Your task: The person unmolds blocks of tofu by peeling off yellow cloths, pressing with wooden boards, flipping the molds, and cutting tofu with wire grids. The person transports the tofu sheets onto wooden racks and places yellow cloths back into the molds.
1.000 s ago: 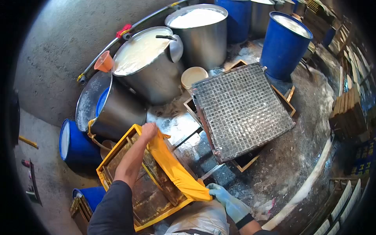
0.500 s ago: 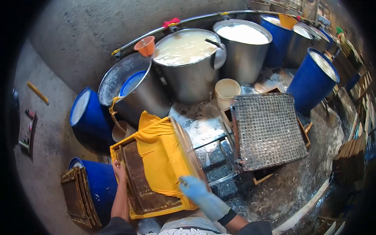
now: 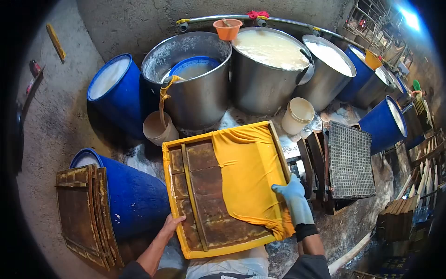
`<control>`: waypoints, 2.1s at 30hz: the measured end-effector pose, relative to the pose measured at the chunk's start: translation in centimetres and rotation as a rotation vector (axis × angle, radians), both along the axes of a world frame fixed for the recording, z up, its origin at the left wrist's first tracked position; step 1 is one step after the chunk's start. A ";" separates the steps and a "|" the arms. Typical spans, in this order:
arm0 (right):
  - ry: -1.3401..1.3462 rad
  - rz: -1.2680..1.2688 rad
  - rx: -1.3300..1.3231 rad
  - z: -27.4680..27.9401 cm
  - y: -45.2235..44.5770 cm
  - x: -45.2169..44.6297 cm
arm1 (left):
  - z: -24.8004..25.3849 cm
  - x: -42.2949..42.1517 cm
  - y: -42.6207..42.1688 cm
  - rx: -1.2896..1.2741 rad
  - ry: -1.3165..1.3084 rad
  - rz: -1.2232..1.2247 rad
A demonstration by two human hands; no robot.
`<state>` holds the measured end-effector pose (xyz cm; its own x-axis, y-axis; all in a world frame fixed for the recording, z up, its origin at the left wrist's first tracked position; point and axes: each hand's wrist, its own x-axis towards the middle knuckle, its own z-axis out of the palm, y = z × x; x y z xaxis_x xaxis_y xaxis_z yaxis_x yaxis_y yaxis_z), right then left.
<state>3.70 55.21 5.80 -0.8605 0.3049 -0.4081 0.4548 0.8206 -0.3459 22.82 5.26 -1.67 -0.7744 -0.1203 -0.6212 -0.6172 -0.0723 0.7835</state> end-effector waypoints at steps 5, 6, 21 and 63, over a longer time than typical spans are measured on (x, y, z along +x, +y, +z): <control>-0.011 -0.018 0.113 1.1 -1.7 1.3 | 0.4 0.0 -0.4 0.109 -0.022 0.069; -0.024 -0.030 0.074 1.1 -1.8 1.6 | 0.5 0.0 -0.6 0.139 -0.050 0.123; -0.192 0.168 -0.822 -4.9 -19.8 8.3 | 39.3 2.7 -6.5 -0.924 -0.099 0.147; -0.282 -0.283 -0.949 -20.9 12.8 24.2 | 3.3 11.7 33.5 1.131 0.057 0.899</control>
